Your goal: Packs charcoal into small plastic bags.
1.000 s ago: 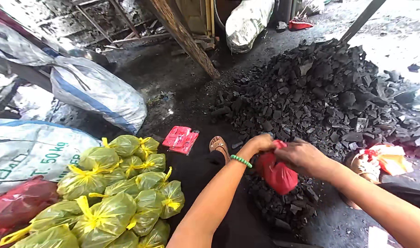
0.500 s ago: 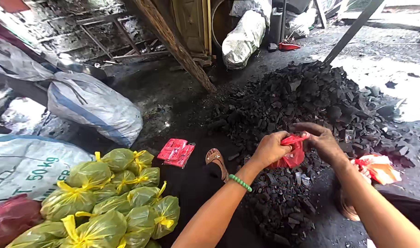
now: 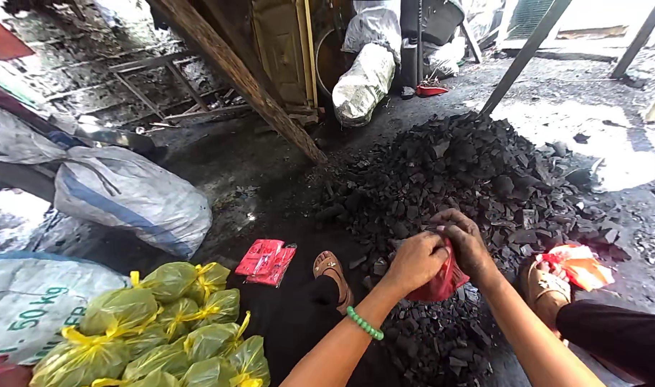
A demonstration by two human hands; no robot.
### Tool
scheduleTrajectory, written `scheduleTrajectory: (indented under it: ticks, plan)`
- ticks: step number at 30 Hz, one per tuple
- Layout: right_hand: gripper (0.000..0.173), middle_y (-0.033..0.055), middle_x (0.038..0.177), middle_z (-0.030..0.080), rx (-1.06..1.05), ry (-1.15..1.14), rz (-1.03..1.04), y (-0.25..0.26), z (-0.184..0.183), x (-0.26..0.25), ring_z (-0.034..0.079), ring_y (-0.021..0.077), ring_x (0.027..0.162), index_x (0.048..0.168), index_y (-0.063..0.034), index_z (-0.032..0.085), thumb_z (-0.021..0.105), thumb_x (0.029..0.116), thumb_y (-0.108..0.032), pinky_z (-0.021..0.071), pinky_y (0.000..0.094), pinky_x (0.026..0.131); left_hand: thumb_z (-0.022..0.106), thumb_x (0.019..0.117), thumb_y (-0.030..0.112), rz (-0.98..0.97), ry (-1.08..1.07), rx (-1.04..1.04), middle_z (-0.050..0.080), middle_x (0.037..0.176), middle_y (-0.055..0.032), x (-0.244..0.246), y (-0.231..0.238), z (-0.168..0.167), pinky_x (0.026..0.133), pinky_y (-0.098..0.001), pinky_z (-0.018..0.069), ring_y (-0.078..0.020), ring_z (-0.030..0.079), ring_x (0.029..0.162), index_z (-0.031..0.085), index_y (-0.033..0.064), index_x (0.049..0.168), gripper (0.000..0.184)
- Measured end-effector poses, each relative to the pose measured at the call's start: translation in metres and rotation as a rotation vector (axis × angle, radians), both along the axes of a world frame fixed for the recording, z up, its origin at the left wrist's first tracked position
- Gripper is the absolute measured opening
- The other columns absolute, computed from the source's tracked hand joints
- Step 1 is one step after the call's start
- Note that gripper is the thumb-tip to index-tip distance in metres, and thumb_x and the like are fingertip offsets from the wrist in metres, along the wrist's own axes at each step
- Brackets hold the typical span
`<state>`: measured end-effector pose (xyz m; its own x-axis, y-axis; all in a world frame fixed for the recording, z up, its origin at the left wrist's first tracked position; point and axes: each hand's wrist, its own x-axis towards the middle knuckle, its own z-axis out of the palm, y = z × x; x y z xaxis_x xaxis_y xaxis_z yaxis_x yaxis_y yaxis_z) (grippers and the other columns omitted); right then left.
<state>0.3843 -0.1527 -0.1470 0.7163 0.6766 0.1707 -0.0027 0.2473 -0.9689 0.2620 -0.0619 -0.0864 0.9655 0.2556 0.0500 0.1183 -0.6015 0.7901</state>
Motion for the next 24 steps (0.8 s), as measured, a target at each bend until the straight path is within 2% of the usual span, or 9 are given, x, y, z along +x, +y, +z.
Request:
scheduleTrajectory:
  ticks: [2,4,7,10,13,18,20,22,24]
  plan:
    - [0.020,-0.0054,0.070,0.060,-0.070,-0.118,-0.067,-0.001,0.000,-0.008,0.055,0.0019,0.059,0.096,-0.0079,0.067,0.048,0.0994,-0.016,0.0495,0.0215,0.058,0.052,0.1039,0.012,0.099,0.146,-0.610,0.059,0.081,-0.0027,0.001,0.002,0.001,0.068,-0.0260,0.0477,-0.0089,0.054,0.071,0.064,0.0024,0.094,0.018]
    - [0.029,-0.0051,0.077,0.061,-0.094,-0.159,-0.147,-0.002,-0.006,-0.019,0.054,0.0021,0.064,0.102,-0.0095,0.067,0.045,0.1055,-0.029,0.0483,0.0225,0.062,0.050,0.1033,0.013,0.250,0.098,-1.040,0.050,0.067,0.0057,0.007,0.003,-0.009,0.055,-0.0170,0.0422,-0.0027,0.048,0.057,0.055,0.0152,0.079,0.025]
    - [0.037,-0.0104,0.082,0.059,-0.007,-0.226,-0.192,-0.003,-0.014,-0.031,0.054,-0.0032,0.065,0.105,-0.0191,0.061,0.056,0.0984,-0.055,0.0464,0.0148,0.059,0.047,0.1036,0.011,0.349,-0.094,-1.331,0.051,0.066,0.0062,0.014,0.000,-0.019,0.057,-0.0154,0.0451,-0.0023,0.049,0.057,0.056,0.0171,0.078,0.027]
    - [0.053,-0.0077,0.084,0.057,0.001,-0.390,-0.233,-0.006,-0.018,-0.030,0.053,-0.0027,0.069,0.100,-0.0128,0.059,0.073,0.0832,-0.061,0.0458,0.0143,0.061,0.039,0.1091,0.032,0.283,-0.063,-1.200,0.063,0.075,0.0025,0.010,0.008,-0.016,0.068,-0.0231,0.0528,-0.0068,0.061,0.069,0.060,0.0145,0.083,0.037]
    - [0.032,0.0013,0.083,0.059,-0.072,-0.592,-0.265,-0.009,-0.024,-0.023,0.056,0.0037,0.069,0.091,-0.0041,0.064,0.078,0.0842,-0.032,0.0487,0.0190,0.063,0.035,0.1099,0.047,0.256,0.066,-1.045,0.060,0.074,0.0025,0.002,0.013,-0.012,0.066,-0.0232,0.0504,-0.0065,0.057,0.067,0.061,0.0125,0.086,0.050]
    - [0.031,0.0112,0.075,0.062,-0.115,-0.896,-0.299,-0.008,-0.029,-0.013,0.062,0.0195,0.069,0.079,0.0028,0.068,0.064,0.0960,-0.023,0.0527,0.0339,0.067,0.033,0.1090,0.051,0.137,0.139,-0.621,0.058,0.081,0.0042,-0.010,0.021,-0.018,0.057,-0.0191,0.0421,-0.0018,0.048,0.061,0.065,0.0103,0.103,0.053]
    - [0.032,0.0132,0.069,0.061,-0.116,-0.932,-0.309,-0.007,-0.027,-0.012,0.063,0.0246,0.068,0.071,0.0030,0.064,0.059,0.0953,-0.017,0.0517,0.0388,0.066,0.038,0.1099,0.045,0.031,0.150,-0.230,0.063,0.099,-0.0088,-0.013,0.021,-0.012,0.070,-0.0334,0.0468,-0.0145,0.054,0.077,0.069,0.0014,0.115,0.053]
    - [0.033,0.0155,0.066,0.060,-0.138,-0.958,-0.330,-0.006,-0.025,-0.010,0.062,0.0304,0.068,0.065,0.0036,0.061,0.063,0.0927,-0.014,0.0491,0.0438,0.064,0.052,0.1062,0.041,-0.060,0.161,0.140,0.065,0.113,-0.0194,-0.012,0.017,-0.006,0.089,-0.0530,0.0528,-0.0318,0.065,0.101,0.072,-0.0016,0.113,0.048]
    - [0.023,0.0152,0.065,0.059,-0.190,-0.981,-0.323,-0.006,-0.023,-0.008,0.061,0.0326,0.069,0.063,0.0032,0.062,0.068,0.0828,-0.005,0.0476,0.0465,0.065,0.057,0.1036,0.044,-0.121,0.270,0.334,0.067,0.117,-0.0216,-0.016,0.006,0.005,0.091,-0.0574,0.0531,-0.0363,0.067,0.108,0.070,-0.0015,0.118,0.050]
